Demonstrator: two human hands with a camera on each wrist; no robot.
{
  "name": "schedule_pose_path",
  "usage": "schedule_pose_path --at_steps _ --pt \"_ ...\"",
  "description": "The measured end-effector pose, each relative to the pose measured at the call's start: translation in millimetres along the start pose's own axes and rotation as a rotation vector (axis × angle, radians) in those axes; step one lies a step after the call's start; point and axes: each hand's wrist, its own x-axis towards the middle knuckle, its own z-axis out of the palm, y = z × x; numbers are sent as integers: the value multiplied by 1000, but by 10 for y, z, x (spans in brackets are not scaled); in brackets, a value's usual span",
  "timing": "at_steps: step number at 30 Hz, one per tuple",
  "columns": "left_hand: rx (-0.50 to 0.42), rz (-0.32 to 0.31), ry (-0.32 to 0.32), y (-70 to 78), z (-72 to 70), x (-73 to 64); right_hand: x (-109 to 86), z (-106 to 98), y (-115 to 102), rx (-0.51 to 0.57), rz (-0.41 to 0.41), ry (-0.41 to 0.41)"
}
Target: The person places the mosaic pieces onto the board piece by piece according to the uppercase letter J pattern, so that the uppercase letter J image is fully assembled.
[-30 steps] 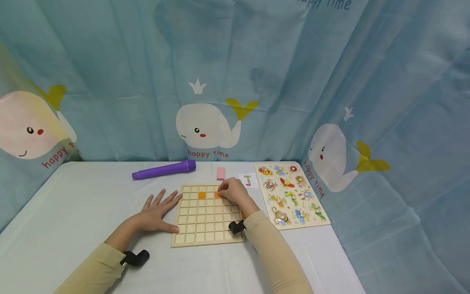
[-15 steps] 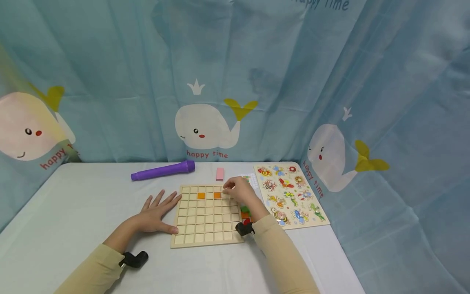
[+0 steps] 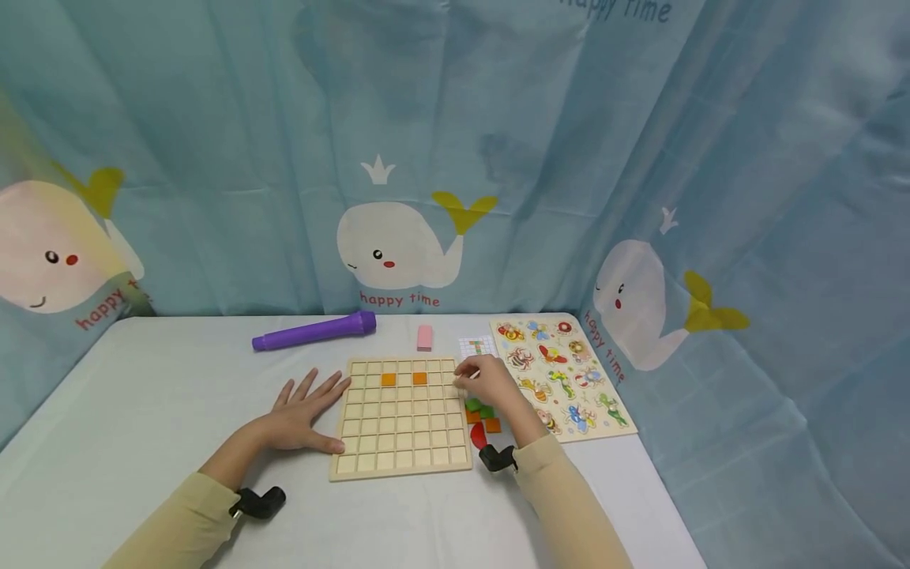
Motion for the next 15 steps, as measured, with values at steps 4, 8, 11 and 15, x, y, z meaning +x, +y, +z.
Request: schedule_pose_path --at_steps 4,8,11,15 --pt "3 -2 0 -4 7 -1 -90 -33 83 4 11 -6" --pt "8 1 4 -19 19 8 -175 -66 150 5 12 -4" --pt "8 -1 1 -23 27 12 -222 -81 177 5 26 -19" --pt "0 0 -2 -16 30 12 -266 -88 220 -8 48 -71"
